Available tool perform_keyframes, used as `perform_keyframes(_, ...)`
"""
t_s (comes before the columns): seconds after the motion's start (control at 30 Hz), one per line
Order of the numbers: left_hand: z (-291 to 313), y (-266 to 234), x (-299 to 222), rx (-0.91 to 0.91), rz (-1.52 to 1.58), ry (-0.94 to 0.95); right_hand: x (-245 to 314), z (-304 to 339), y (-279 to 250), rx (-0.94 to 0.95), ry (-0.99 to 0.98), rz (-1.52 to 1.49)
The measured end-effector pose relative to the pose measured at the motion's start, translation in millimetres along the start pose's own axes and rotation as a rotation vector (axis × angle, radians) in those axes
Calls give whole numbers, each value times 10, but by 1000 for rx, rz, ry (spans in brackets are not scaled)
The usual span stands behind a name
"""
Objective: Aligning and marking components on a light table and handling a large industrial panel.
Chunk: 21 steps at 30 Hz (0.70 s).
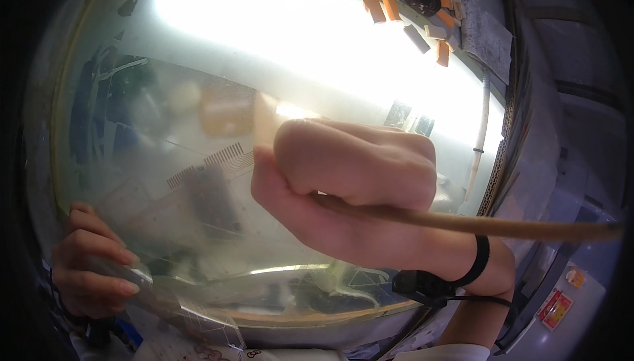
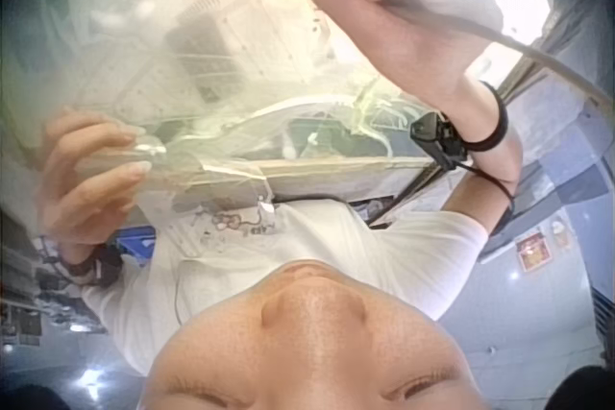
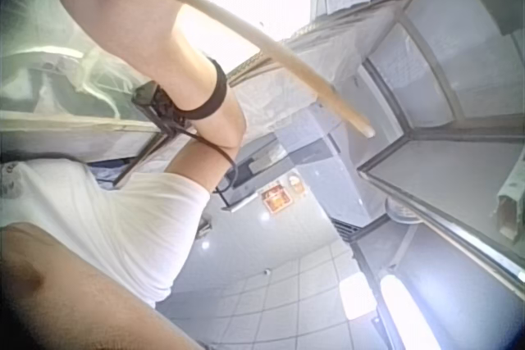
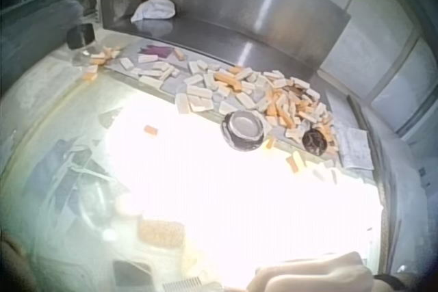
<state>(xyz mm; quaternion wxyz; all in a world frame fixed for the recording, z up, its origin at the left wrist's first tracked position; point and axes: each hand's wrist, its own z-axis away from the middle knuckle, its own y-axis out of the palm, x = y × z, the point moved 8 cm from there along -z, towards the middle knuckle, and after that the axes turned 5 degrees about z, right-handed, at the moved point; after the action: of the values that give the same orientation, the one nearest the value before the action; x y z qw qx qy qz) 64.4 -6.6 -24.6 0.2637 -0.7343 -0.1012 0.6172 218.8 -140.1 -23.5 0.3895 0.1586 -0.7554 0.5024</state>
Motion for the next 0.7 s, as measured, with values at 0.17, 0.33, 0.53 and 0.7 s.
perform_keyframes(0.17, 2, -31, -65, 7, -14, -16, 39, -13, -25, -12, -21, -29)
perform_keyframes(0.33, 4, 1, 9, 6, 13, -3, 8, 3, -15, -43, -13, 12)
perform_keyframes(0.53, 7, -15, -30, -15, 2, 6, 32, -18, -17, -15, -8, -14)
perform_keyframes(0.7, 5, -39, -77, -5, -2, -9, 51, -13, -50, -44, -24, -19)
